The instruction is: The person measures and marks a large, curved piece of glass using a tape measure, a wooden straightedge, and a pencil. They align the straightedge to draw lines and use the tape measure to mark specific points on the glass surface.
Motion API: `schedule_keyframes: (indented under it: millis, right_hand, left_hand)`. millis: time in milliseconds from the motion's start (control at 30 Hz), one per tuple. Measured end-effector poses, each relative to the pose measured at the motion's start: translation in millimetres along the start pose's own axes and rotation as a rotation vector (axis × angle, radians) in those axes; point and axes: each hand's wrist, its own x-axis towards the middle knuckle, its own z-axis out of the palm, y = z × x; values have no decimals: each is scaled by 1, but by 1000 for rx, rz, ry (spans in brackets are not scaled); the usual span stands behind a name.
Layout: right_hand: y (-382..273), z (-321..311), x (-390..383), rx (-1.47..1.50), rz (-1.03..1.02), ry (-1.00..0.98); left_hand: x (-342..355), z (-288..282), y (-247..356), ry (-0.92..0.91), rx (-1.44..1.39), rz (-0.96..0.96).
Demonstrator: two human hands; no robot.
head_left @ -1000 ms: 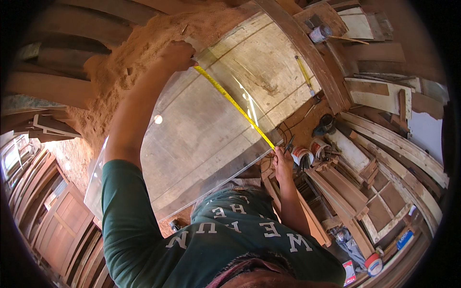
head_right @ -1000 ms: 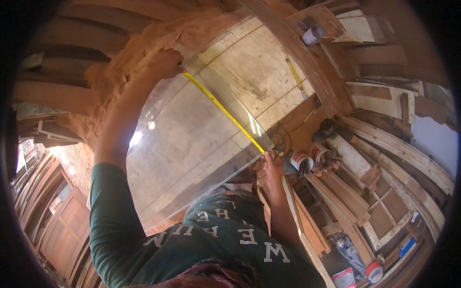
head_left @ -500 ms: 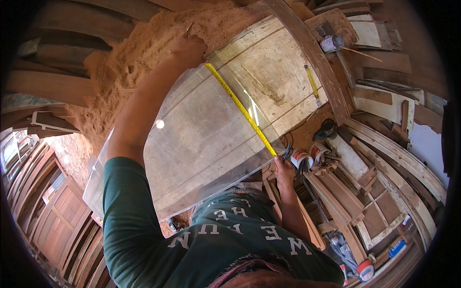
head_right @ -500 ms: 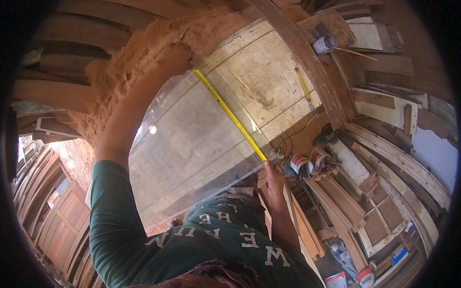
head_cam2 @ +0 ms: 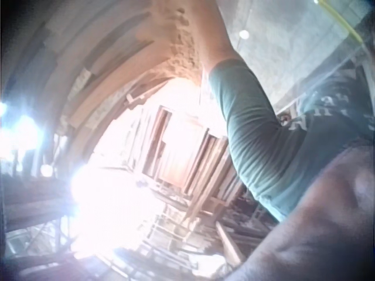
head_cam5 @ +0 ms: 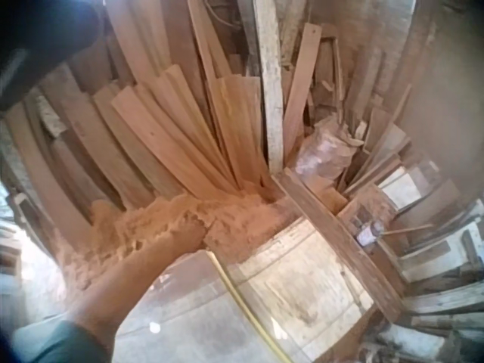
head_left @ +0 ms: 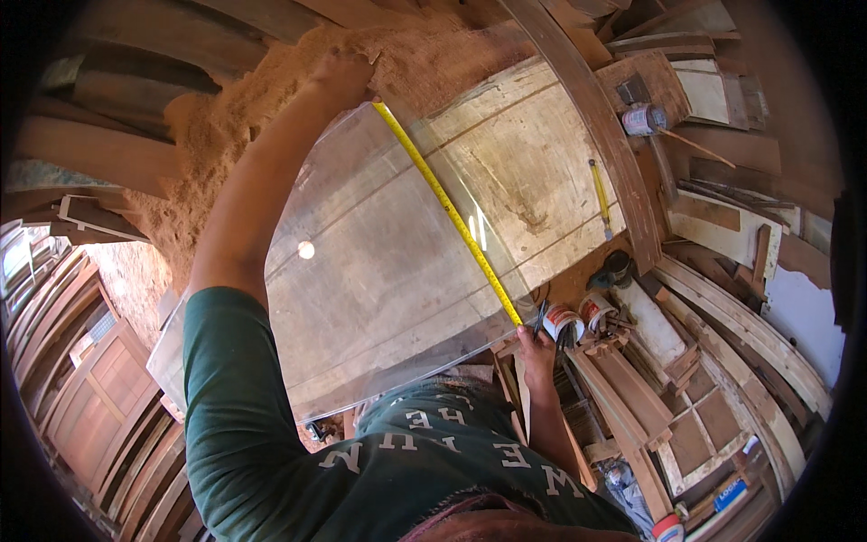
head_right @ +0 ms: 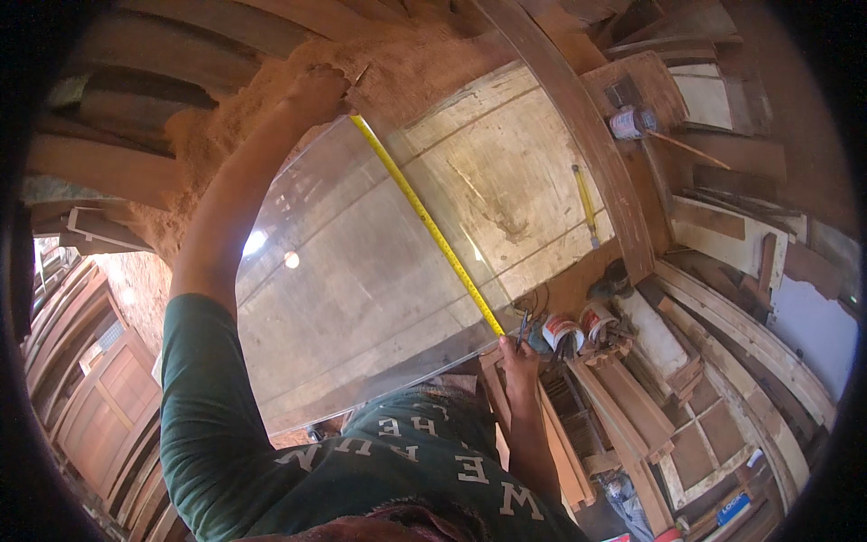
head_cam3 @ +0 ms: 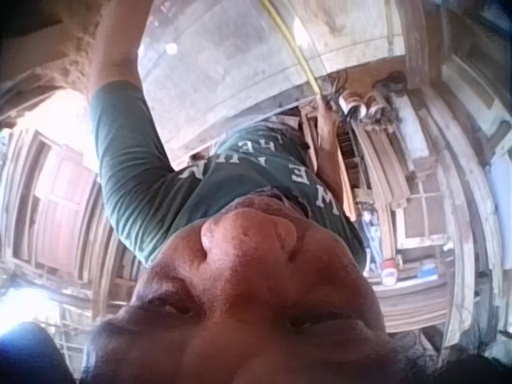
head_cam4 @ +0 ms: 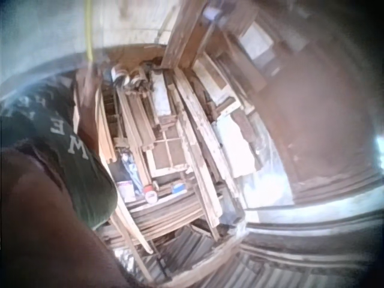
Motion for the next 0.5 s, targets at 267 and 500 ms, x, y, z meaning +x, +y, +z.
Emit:
schedule_keyframes:
  millis: [267, 500]
  right_hand:
    - [-22, -1, -8, -266, -365, 166]
    - [-151, 79, 8, -279, -779, 44]
  left_hand:
    - [7, -4, 0, -90, 29, -68]
    - [10, -3, -4, -47, 10, -11]
